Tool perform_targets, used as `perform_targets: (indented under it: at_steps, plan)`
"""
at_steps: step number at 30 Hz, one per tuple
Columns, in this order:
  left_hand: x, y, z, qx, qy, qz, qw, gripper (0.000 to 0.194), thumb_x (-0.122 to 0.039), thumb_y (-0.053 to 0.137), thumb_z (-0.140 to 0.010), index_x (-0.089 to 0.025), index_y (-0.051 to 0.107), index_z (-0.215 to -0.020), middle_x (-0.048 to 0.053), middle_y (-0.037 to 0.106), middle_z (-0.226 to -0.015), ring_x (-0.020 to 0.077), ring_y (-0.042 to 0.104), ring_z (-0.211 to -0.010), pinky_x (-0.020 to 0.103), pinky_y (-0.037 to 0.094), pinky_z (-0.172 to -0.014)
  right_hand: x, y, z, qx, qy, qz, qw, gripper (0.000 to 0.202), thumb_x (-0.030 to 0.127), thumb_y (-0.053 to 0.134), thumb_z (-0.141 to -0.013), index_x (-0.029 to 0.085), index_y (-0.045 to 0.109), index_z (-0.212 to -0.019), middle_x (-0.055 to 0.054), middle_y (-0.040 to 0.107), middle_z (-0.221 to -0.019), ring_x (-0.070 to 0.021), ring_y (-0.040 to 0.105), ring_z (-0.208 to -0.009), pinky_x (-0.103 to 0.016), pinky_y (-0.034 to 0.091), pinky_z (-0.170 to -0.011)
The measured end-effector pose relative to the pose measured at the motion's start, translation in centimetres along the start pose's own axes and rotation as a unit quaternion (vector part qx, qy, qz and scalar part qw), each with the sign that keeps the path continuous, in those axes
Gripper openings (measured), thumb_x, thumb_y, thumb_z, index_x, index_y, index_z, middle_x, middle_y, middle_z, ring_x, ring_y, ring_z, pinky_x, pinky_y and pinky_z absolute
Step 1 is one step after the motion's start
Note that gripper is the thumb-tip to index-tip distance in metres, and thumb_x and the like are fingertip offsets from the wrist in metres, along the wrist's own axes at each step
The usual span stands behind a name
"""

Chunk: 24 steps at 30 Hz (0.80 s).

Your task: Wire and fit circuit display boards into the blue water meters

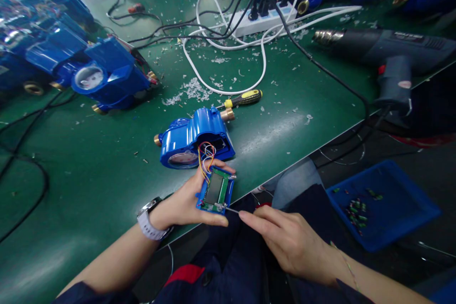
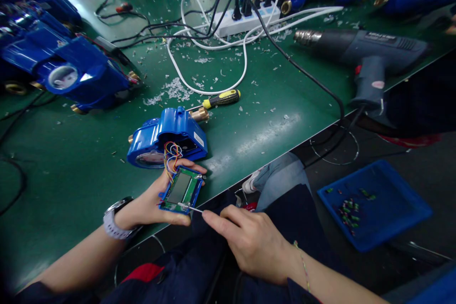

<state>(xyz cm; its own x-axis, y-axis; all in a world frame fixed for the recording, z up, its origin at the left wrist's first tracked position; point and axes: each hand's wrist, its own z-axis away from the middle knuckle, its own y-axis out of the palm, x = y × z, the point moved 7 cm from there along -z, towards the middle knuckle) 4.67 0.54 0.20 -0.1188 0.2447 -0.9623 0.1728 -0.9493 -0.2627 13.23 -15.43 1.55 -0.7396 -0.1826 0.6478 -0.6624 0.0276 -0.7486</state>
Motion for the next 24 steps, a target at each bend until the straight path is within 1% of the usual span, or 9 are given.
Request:
perform_targets:
  at_steps: [3,5,7,10,13,16,19,21,24]
  plan:
    - [-0.2,-0.2,0.1,0.032,0.013,0.019,0.999,0.086,-0.036,0.081,-0.071,-0.027,0.028,-0.139,0.015,0.045,-0.14,0.0314,0.052,-0.126,0.048,0.042,-0.106,0.1,-0.2,-0.1,0.006,-0.004,-0.016,1.0,0.047,0.005,0.035,-0.092,0.013,0.049,-0.136,-0.01,0.066,-0.098,-0.0163,0.068,-0.08,-0.025,0.057,-0.06]
    - [-0.1,-0.3,0.2,0.045,0.016,0.023,0.999,0.085,-0.035,0.08,-0.072,-0.026,0.029,-0.139,0.016,0.043,-0.142,0.0322,0.049,-0.129,0.048,0.044,-0.106,0.3,-0.3,0.0,0.008,-0.017,-0.029,0.999,0.046,0.006,0.035,-0.092,0.013,0.05,-0.135,-0.01,0.066,-0.098,-0.0161,0.068,-0.079,-0.024,0.057,-0.059]
    - [0.1,-0.4,0.2,0.043,0.015,0.026,0.999,0.081,-0.035,0.081,-0.071,-0.025,0.032,-0.136,0.017,0.042,-0.143,0.0335,0.047,-0.131,0.049,0.044,-0.106,0.3,-0.4,0.2,0.013,-0.02,-0.041,0.999,0.045,0.007,0.036,-0.093,0.013,0.049,-0.135,-0.01,0.066,-0.098,-0.0161,0.067,-0.079,-0.025,0.057,-0.059]
    - [0.2,-0.4,0.1,0.033,0.011,0.034,0.999,0.077,-0.035,0.082,-0.069,-0.025,0.034,-0.129,0.018,0.041,-0.145,0.0348,0.045,-0.133,0.052,0.043,-0.106,0.2,-0.5,0.3,0.037,-0.012,-0.043,0.998,0.046,0.007,0.036,-0.094,0.013,0.047,-0.138,-0.01,0.066,-0.1,-0.0172,0.067,-0.08,-0.027,0.057,-0.06]
    - [0.1,-0.2,0.0,0.034,0.012,0.042,0.998,0.077,-0.033,0.082,-0.068,-0.025,0.033,-0.127,0.019,0.045,-0.142,0.0341,0.048,-0.131,0.052,0.043,-0.106,0.3,-0.6,0.0,0.068,-0.008,-0.032,0.997,0.048,0.008,0.036,-0.094,0.015,0.046,-0.14,-0.01,0.065,-0.103,-0.0183,0.068,-0.081,-0.028,0.057,-0.059]
    - [0.1,-0.2,0.0,0.031,0.015,0.034,0.999,0.075,-0.033,0.081,-0.069,-0.024,0.033,-0.126,0.017,0.051,-0.134,0.032,0.054,-0.124,0.051,0.044,-0.106,0.6,-1.1,-0.5,0.077,-0.006,-0.006,0.997,0.05,0.007,0.035,-0.092,0.015,0.046,-0.14,-0.01,0.066,-0.102,-0.018,0.068,-0.08,-0.027,0.057,-0.059]
    - [0.1,-0.3,0.0,0.022,0.017,0.009,1.0,0.083,-0.034,0.082,-0.067,-0.023,0.031,-0.132,0.017,0.053,-0.13,0.0314,0.056,-0.121,0.05,0.045,-0.104,1.3,-2.0,-0.9,0.073,-0.003,0.038,0.997,0.052,0.004,0.036,-0.088,0.015,0.049,-0.137,-0.008,0.067,-0.099,-0.0163,0.068,-0.076,-0.025,0.055,-0.057]
    - [0.1,-0.3,0.0,0.015,0.024,-0.013,1.0,0.085,-0.035,0.083,-0.066,-0.023,0.031,-0.133,0.017,0.054,-0.129,0.0311,0.057,-0.119,0.048,0.046,-0.102,1.9,-2.7,-1.1,0.068,-0.002,0.073,0.995,0.055,0.002,0.036,-0.084,0.016,0.052,-0.135,-0.007,0.068,-0.097,-0.015,0.067,-0.07,-0.024,0.053,-0.052]
    - [-0.2,-0.1,-0.2,0.009,0.052,-0.058,0.997,0.077,-0.034,0.083,-0.065,-0.023,0.038,-0.126,0.015,0.055,-0.126,0.0305,0.058,-0.116,0.047,0.047,-0.1,3.1,-3.7,-1.2,0.052,-0.014,0.144,0.988,0.06,-0.001,0.035,-0.076,0.016,0.056,-0.13,-0.007,0.07,-0.091,-0.0154,0.066,-0.06,-0.026,0.047,-0.043]
